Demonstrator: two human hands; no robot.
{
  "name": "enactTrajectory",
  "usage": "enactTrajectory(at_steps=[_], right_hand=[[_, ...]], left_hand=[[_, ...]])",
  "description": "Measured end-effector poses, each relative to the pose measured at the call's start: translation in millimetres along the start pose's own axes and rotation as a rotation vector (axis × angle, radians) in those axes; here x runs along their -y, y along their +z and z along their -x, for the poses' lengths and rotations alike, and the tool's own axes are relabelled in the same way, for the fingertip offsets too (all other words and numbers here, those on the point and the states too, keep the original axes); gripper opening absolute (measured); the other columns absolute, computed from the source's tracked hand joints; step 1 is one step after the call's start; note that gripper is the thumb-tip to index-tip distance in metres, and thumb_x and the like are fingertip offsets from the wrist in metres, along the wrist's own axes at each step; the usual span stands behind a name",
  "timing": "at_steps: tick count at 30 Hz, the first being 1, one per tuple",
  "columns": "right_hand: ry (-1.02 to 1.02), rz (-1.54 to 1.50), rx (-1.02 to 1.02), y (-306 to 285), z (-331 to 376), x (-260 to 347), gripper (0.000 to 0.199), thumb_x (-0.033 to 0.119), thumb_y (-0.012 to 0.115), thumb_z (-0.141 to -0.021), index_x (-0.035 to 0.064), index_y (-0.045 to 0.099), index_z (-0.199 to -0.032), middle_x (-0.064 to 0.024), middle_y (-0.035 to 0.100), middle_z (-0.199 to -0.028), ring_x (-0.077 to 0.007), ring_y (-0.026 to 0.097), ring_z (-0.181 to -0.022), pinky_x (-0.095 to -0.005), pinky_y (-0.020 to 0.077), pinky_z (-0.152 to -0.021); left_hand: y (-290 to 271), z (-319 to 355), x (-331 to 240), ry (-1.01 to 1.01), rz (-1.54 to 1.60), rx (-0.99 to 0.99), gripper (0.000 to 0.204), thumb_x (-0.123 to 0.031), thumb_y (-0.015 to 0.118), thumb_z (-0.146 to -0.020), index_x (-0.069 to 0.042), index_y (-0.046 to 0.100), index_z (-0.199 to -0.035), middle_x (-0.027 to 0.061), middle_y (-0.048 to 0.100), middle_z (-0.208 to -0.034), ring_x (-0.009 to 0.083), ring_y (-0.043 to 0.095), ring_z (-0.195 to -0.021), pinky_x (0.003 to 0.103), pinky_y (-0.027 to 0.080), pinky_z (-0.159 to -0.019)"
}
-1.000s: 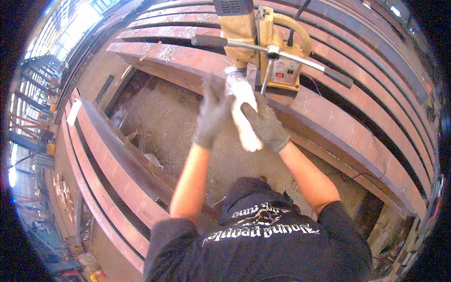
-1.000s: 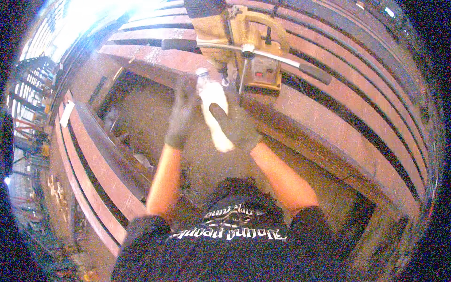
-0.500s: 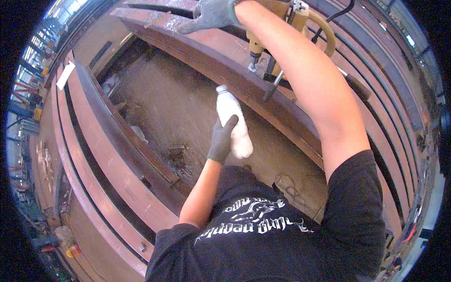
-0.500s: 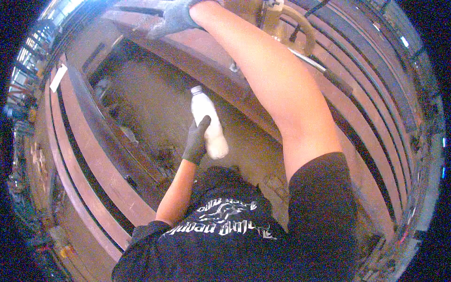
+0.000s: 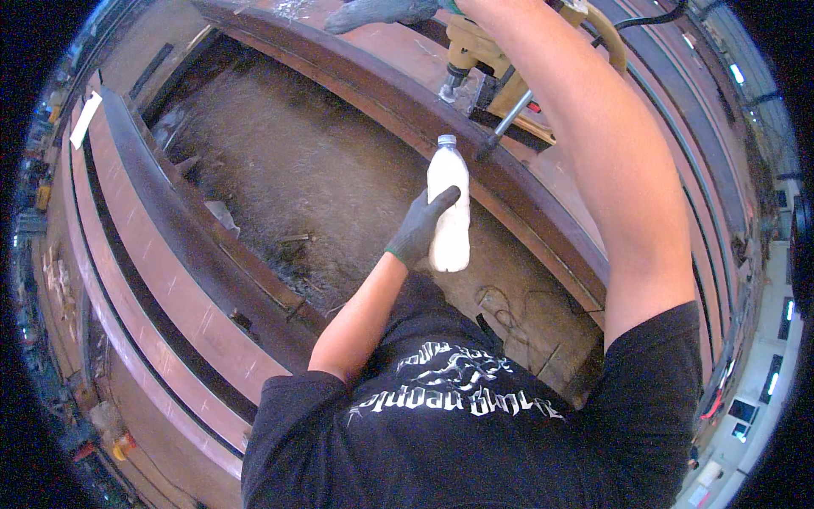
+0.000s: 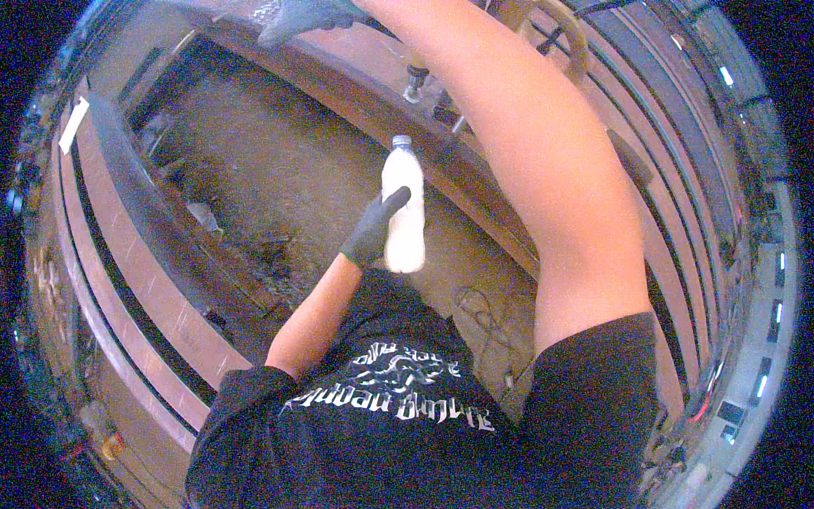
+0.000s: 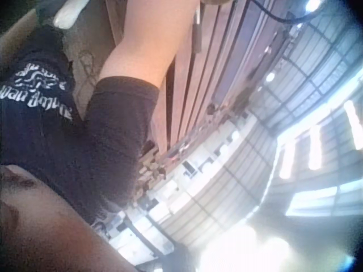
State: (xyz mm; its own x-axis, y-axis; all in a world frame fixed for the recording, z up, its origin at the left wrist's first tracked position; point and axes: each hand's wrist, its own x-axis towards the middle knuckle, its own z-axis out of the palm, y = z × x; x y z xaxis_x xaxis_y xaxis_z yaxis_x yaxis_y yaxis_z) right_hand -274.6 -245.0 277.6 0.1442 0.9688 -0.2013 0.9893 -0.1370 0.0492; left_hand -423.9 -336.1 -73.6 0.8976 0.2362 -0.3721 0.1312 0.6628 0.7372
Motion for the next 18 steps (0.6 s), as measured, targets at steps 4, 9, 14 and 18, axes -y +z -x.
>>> enactTrajectory(at_steps=[4, 9, 14, 18], right_hand=[[-0.008, -0.002, -0.073, 4, 1, -3, 0.061, 0.057, 0.060, -0.093, 0.0019, 0.079, -0.112, -0.0213, 0.075, -0.117, -0.0334, 0.071, -0.111, -0.0439, 0.0528, -0.100], [0.040, 0.000, -0.074, 6, -1, -2, 0.060, 0.056, 0.060, -0.094, 0.0021, 0.079, -0.113, -0.0208, 0.074, -0.122, -0.0334, 0.070, -0.114, -0.0439, 0.0516, -0.102], [-0.073, -0.069, -0.127, 9, -5, 2, 0.060, 0.055, 0.060, -0.095, 0.0009, 0.079, -0.112, -0.0204, 0.074, -0.121, -0.0329, 0.070, -0.113, -0.0436, 0.0526, -0.100], [0.013, -0.364, -0.124, -1, 26, -1, 0.055, 0.049, 0.059, -0.099, -0.0002, 0.075, -0.118, -0.0190, 0.076, -0.112, -0.0267, 0.072, -0.103, -0.0396, 0.0571, -0.090]], left_hand=[[4, -6, -2, -0.100, 0.118, 0.054, 0.052, -0.047, 0.069, -0.099, -0.003, 0.062, -0.124, 0.0095, 0.071, -0.098, 0.0203, 0.072, -0.081, 0.036, 0.061, -0.073], [0, -23, 10, -0.206, 0.231, 0.079, 0.053, -0.050, 0.069, -0.098, -0.003, 0.064, -0.122, 0.0090, 0.073, -0.098, 0.0195, 0.072, -0.081, 0.036, 0.062, -0.074], [-13, -20, 15, -0.201, 0.201, 0.031, 0.055, -0.053, 0.070, -0.097, -0.002, 0.066, -0.119, 0.0081, 0.073, -0.097, 0.0188, 0.072, -0.081, 0.035, 0.061, -0.074], [3, -20, 11, -0.250, 0.160, 0.035, 0.040, -0.046, 0.068, -0.100, -0.008, 0.068, -0.111, 0.0049, 0.071, -0.089, 0.0185, 0.070, -0.073, 0.033, 0.060, -0.070]])
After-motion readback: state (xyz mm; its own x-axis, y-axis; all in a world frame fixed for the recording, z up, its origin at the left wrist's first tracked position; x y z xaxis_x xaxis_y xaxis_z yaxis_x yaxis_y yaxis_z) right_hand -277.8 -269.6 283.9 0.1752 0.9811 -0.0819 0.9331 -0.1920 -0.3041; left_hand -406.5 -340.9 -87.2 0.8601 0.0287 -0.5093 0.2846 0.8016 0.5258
